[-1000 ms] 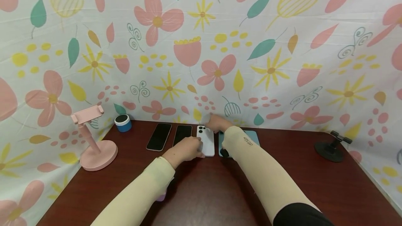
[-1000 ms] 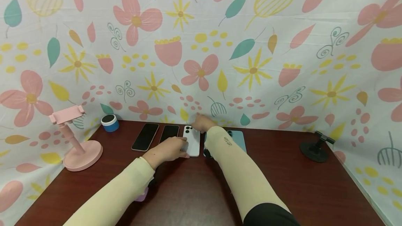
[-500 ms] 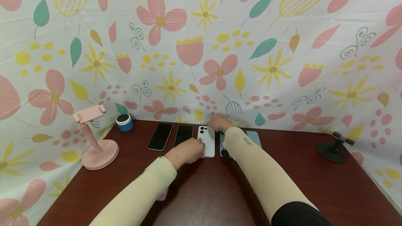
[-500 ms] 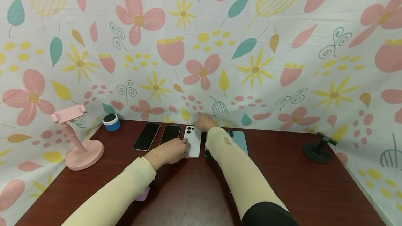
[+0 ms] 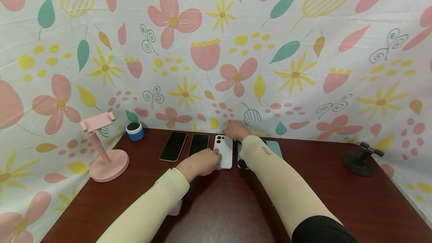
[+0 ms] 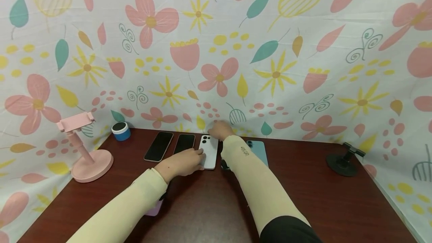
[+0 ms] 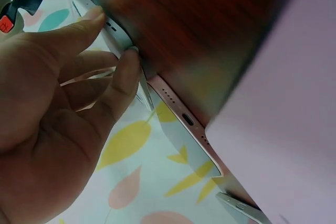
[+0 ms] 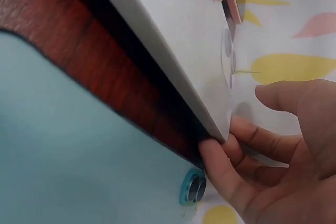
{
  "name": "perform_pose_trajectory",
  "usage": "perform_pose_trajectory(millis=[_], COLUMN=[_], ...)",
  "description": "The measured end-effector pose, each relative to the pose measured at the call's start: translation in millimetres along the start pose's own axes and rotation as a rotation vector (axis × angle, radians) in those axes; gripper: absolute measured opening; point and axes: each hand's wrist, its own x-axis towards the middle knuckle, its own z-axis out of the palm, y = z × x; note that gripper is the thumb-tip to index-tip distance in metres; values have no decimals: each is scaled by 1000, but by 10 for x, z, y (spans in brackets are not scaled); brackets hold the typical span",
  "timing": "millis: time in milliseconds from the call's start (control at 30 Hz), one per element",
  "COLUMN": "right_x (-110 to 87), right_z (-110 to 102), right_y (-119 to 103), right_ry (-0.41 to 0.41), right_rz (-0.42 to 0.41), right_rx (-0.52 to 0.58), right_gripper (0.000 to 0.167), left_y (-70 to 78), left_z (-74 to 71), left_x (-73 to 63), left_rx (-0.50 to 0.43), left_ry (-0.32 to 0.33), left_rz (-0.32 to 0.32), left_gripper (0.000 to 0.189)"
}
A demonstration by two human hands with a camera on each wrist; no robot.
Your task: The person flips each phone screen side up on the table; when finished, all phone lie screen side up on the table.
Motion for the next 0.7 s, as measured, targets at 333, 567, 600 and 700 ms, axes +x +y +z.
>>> perform_pose_trajectory(millis=[333,567,600,700], right_x=[-6,-44,-37,-59], right_z=[-62,-77,-74,-78], right_y=[56,72,93,125], right_ry=[-77,-121,-130,-145], right_rz=[11,58,62,86], right_rx=[202,364,397,499], right_gripper=[71,69,68,60], left_y=[-57,-86,-87,-87], left_z=[-3,-25,-27,-40], left_x=[-24,-40,-42,-47], left_rx=[-123,-206,-217,-246], left_ry=[-31,-47,-51,-64], left_rz=[-14,-39,-41,-52], left_gripper=[35,30,29,28])
